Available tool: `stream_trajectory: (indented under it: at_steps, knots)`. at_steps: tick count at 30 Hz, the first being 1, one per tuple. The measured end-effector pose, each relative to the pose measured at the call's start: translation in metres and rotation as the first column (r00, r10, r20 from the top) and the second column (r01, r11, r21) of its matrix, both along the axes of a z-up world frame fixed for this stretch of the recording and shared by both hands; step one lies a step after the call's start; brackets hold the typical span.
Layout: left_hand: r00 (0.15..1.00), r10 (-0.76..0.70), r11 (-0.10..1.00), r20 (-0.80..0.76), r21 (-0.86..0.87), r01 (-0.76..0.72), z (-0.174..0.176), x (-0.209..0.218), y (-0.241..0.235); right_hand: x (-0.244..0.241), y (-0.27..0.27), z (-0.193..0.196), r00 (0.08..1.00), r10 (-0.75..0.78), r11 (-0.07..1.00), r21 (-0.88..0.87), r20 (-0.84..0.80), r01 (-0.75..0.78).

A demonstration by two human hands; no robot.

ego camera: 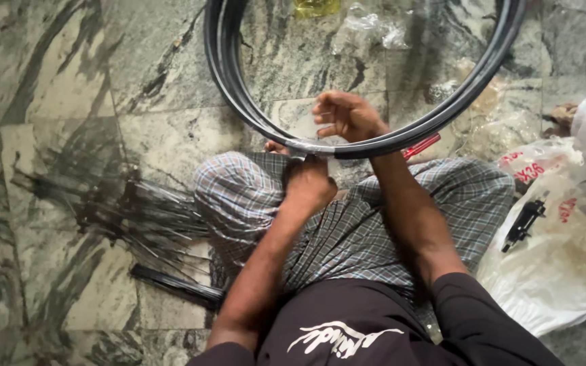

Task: The person sits on the floor and wraps a white protective strip around a bicycle rim. They then use clear plastic tape to secure the strip in place, smoothing it down along the rim's edge.

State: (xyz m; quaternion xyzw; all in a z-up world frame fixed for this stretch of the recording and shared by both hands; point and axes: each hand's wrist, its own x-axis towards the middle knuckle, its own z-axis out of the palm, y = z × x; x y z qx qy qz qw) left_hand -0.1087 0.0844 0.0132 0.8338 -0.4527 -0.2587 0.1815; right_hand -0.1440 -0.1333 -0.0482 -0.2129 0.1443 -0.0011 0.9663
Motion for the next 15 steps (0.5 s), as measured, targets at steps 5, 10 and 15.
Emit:
stream_trajectory:
  at_steps: [5,10,15]
  knots:
    - [0.811,0.115,0.822,-0.573,-0.403,-0.401,0.059,0.029,0.036,-0.008,-0.015,0.004,0.990,-0.071,0.997,0.002,0.125,0.072]
    - [0.501,0.039,0.974,-0.865,-0.078,-0.211,0.086,0.047,0.051,0.006,-0.007,0.009,0.994,-0.010,0.998,0.067,0.112,0.003]
    - [0.703,-0.034,0.948,-0.711,-0.247,-0.203,0.076,0.041,0.071,0.003,0.013,0.031,0.970,0.108,0.988,-0.134,0.220,-0.080]
